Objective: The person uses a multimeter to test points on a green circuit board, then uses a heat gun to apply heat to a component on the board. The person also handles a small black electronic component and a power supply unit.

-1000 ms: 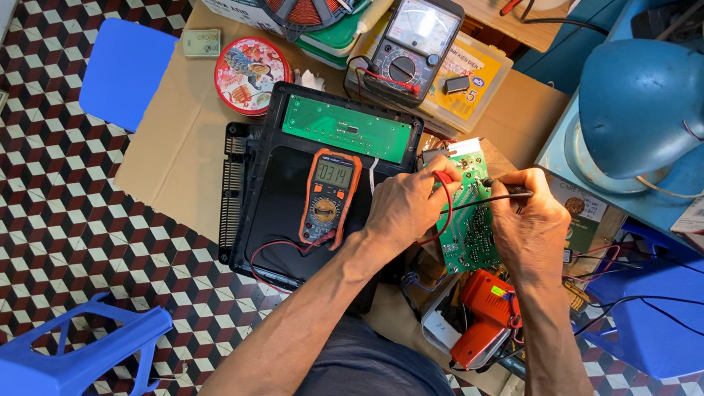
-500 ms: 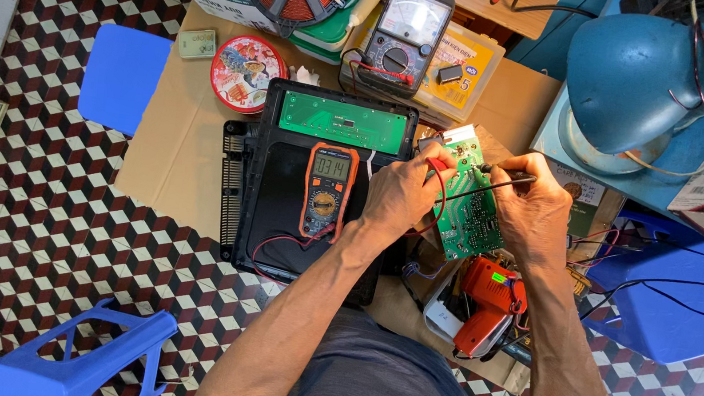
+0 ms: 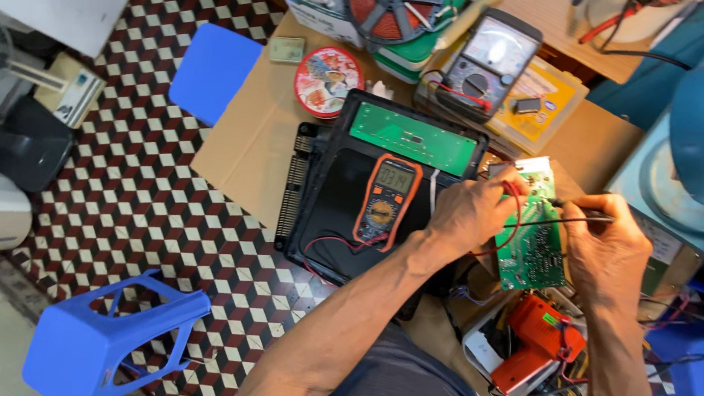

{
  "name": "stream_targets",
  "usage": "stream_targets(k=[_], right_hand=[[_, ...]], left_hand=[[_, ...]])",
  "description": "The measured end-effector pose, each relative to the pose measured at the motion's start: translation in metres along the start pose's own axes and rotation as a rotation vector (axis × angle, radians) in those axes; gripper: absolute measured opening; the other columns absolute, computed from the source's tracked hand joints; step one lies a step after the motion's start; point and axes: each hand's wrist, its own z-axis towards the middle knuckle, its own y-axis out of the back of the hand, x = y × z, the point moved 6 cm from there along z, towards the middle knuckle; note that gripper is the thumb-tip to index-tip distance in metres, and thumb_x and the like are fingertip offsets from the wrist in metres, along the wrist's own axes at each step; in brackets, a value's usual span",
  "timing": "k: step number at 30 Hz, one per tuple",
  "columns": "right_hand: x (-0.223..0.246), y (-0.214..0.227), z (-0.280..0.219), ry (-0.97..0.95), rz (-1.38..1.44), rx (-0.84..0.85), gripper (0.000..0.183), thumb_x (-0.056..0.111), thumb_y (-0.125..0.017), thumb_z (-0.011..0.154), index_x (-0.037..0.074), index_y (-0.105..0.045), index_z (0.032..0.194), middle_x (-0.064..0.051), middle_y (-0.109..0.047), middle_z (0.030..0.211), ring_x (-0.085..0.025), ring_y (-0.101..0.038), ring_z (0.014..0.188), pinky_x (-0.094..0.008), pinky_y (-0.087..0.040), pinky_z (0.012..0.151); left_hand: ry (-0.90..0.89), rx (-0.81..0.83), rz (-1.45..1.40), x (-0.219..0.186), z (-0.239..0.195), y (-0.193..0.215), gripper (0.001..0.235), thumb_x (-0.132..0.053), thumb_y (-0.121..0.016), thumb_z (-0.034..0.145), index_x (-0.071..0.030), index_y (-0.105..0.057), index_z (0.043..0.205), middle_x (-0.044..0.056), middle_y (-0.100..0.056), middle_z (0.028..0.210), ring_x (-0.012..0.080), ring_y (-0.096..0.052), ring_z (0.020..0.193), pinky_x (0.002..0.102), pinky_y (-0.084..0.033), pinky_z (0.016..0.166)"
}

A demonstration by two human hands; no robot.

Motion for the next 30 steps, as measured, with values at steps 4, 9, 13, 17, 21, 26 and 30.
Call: stream_targets(k=[4,9,13,17,21,26,30], right_hand=[[-0.005,-0.003,-0.002,0.007,0.031,0.02,0.017,0.017,-0.075,0.104,0.002,-0.07,0.111,-0.01,-0.074,0.094,-0.012,-0.066,0.083,-0.029,-0.052,0.072],[-0.01,-0.004,0.0,0.009,0.016,0.014,0.017,0.016,-0.076,0.104,0.002,-0.07,0.111,-0.011,-0.074,0.094,-0.012,-0.066,0.083,-0.029,-0.052,0.072],[-0.01,-0.005,0.0,0.018,0.028,0.02,0.016,0.016,-0.074,0.104,0.002,-0.069,0.11,-0.01,-0.074,0.094,-0.012,-0.067,0.083,-0.029,-0.052,0.072],[-0.005,-0.003,-0.002,0.046,0.018,0.018,0.016,0.016,-0.074,0.104,0.001,-0.069,0.109,-0.011,-0.074,0.093,-0.012,-0.068,0.084,-0.029,-0.053,0.073],[0.003,-0.005,0.001,0.037,0.0,-0.014,0.016,0.016,-0.074,0.103,0.001,-0.069,0.108,-0.011,-0.074,0.093,-0.012,-0.069,0.084,-0.029,-0.054,0.074],[0.005,-0.009,-0.004,-0.104,0.007,-0.07,0.015,0.017,-0.074,0.099,0.003,-0.071,0.105,-0.01,-0.075,0.087,-0.012,-0.068,0.077,-0.03,-0.053,0.069],[0.014,-0.011,-0.006,-0.095,0.011,-0.095,0.014,0.016,-0.073,0.099,0.003,-0.069,0.104,-0.009,-0.074,0.086,-0.011,-0.068,0.075,-0.029,-0.053,0.066]], left_hand=[[0.014,0.027,-0.017,0.001,-0.001,-0.005,0.015,-0.03,-0.061,0.1,-0.024,-0.06,0.114,0.009,-0.071,0.067,0.0324,-0.073,0.066,0.046,-0.056,0.058],[-0.002,0.013,-0.024,0.002,-0.001,-0.005,0.016,-0.028,-0.062,0.099,-0.023,-0.061,0.113,0.01,-0.07,0.067,0.0334,-0.073,0.066,0.046,-0.056,0.057],[-0.006,0.009,-0.025,0.003,-0.001,-0.005,0.016,-0.029,-0.062,0.099,-0.023,-0.06,0.113,0.01,-0.07,0.067,0.0327,-0.073,0.066,0.046,-0.056,0.057],[0.022,0.046,-0.017,0.001,-0.001,-0.006,0.015,-0.028,-0.06,0.1,-0.022,-0.06,0.114,0.008,-0.069,0.063,0.0302,-0.072,0.061,0.045,-0.056,0.055],[0.008,0.054,-0.028,0.001,0.001,-0.001,0.014,-0.028,-0.06,0.1,-0.022,-0.06,0.113,0.008,-0.068,0.063,0.0295,-0.072,0.059,0.044,-0.055,0.053],[-0.132,-0.018,-0.031,-0.002,0.002,0.004,0.014,-0.026,-0.063,0.098,-0.023,-0.06,0.111,0.01,-0.071,0.071,0.0331,-0.072,0.065,0.046,-0.055,0.054],[-0.081,0.105,-0.006,0.01,0.009,-0.003,0.016,-0.027,-0.065,0.099,-0.022,-0.057,0.111,0.011,-0.069,0.065,0.0335,-0.072,0.063,0.048,-0.054,0.053]])
